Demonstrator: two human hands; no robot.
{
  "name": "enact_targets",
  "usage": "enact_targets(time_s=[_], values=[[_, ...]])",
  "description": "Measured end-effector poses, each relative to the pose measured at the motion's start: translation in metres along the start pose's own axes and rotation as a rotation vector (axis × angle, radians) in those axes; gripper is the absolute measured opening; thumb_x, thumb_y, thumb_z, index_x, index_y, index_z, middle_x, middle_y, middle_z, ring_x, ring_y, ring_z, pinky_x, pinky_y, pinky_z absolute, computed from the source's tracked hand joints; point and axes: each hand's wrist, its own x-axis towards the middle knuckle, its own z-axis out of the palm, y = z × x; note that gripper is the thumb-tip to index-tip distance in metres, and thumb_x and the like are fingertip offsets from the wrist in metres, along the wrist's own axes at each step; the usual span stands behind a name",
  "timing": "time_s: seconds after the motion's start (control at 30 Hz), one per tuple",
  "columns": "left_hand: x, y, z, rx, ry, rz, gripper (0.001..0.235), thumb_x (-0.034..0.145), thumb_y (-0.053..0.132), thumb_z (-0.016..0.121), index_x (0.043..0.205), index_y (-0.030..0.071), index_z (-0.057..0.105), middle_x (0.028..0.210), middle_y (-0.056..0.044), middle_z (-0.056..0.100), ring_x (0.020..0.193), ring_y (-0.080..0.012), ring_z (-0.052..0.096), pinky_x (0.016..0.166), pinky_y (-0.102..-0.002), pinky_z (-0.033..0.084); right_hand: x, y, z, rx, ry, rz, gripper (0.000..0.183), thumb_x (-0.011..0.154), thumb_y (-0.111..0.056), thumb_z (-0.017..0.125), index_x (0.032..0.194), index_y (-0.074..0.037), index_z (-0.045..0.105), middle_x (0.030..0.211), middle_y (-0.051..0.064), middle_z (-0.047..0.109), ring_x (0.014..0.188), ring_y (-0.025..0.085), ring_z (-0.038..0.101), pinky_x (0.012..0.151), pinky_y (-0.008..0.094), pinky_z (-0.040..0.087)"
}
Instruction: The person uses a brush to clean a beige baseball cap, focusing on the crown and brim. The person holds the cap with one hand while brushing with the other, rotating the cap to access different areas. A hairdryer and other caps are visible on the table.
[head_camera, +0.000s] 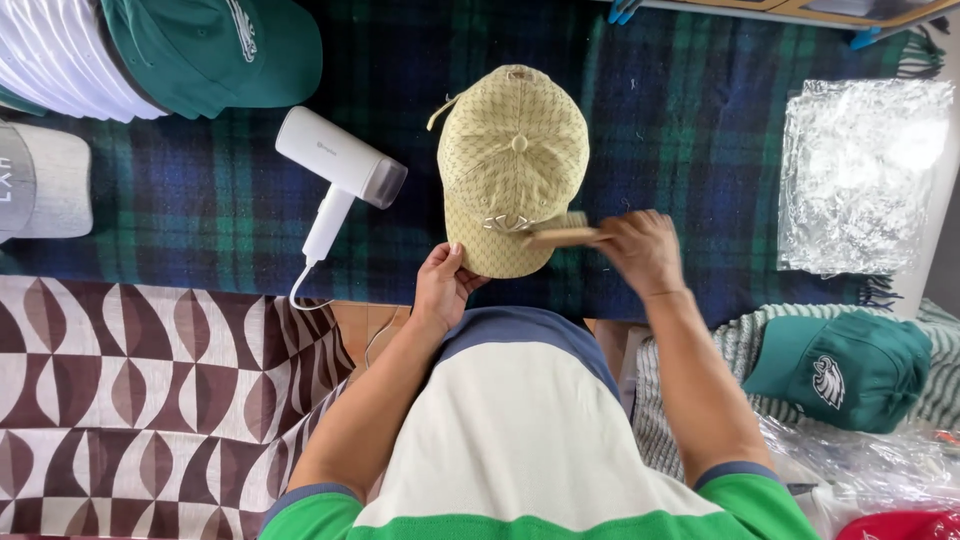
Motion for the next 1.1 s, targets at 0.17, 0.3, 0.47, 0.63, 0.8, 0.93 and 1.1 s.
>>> enact_targets(time_s=[0.17,0.3,0.47,0.63,0.8,0.93,1.1], values=[[0.0,0.003,0.003,0.003,0.047,-0.003,0.019,0.104,0.025,0.059,0.112,0.007,0.06,0.099,-0.022,0.075,0.078,-0.0378,0.077,0.071,-0.051,0.067,-0.05,0.009,-0.016,-0.129,0.131,0.378,0.028,0.096,-0.022,0.082,0.087,-0.006,0.06,0.076,0.016,0.056,0.074,0.04,0.063,0.063,0.047,0.051],[0.004,-0.001,0.002,0.012,0.027,-0.013,0.021,0.104,0.026,0.059,0.114,0.006,0.06,0.1,-0.023,0.074,0.081,-0.0391,0.077,0.073,-0.052,0.066,0.026,-0.1,0.011,-0.001,0.092,0.276,0.037,0.096,-0.042,0.073,0.088,-0.007,0.064,0.078,0.014,0.066,0.07,0.033,0.068,0.062,0.043,0.054],[0.011,-0.007,-0.007,0.001,0.01,-0.002,0.022,0.103,0.026,0.061,0.114,0.007,0.06,0.099,-0.022,0.074,0.078,-0.0375,0.077,0.069,-0.05,0.067,0.047,-0.076,0.02,0.255,0.135,1.019,0.029,0.107,-0.036,0.059,0.096,-0.009,0.06,0.067,0.021,0.06,0.065,0.047,0.064,0.056,0.056,0.044],[0.011,-0.012,-0.008,0.024,0.016,-0.008,0.021,0.104,0.025,0.059,0.115,0.007,0.06,0.098,-0.022,0.075,0.078,-0.0376,0.077,0.07,-0.051,0.066,0.029,-0.078,0.018,0.521,0.138,1.232,0.043,0.109,-0.05,0.049,0.092,-0.013,0.061,0.06,0.008,0.058,0.052,0.027,0.063,0.048,0.04,0.05],[0.002,-0.001,-0.004,0.058,0.03,-0.007,0.02,0.105,0.026,0.058,0.114,0.007,0.06,0.1,-0.022,0.075,0.08,-0.037,0.077,0.072,-0.051,0.066,0.018,-0.083,0.022,0.781,0.171,1.485,0.046,0.106,-0.045,0.055,0.09,-0.003,0.063,0.052,0.007,0.047,0.035,0.018,0.049,0.029,0.03,0.041],[-0.003,0.01,0.006,0.084,0.049,0.004,0.023,0.104,0.027,0.059,0.114,0.006,0.06,0.097,-0.021,0.074,0.078,-0.0359,0.077,0.07,-0.05,0.066,0.052,-0.115,-0.017,0.596,0.18,1.055,0.044,0.112,-0.035,0.05,0.093,0.003,0.058,0.054,0.02,0.048,0.041,0.031,0.054,0.035,0.04,0.041],[-0.03,0.038,0.02,0.258,0.094,0.019,0.025,0.104,0.028,0.061,0.113,0.005,0.061,0.089,-0.021,0.073,0.069,-0.0352,0.075,0.065,-0.049,0.066,0.044,-0.072,-0.016,0.542,0.253,0.872,0.031,0.111,-0.018,0.047,0.106,0.01,0.059,0.066,0.021,0.055,0.054,0.028,0.055,0.041,0.04,0.044]])
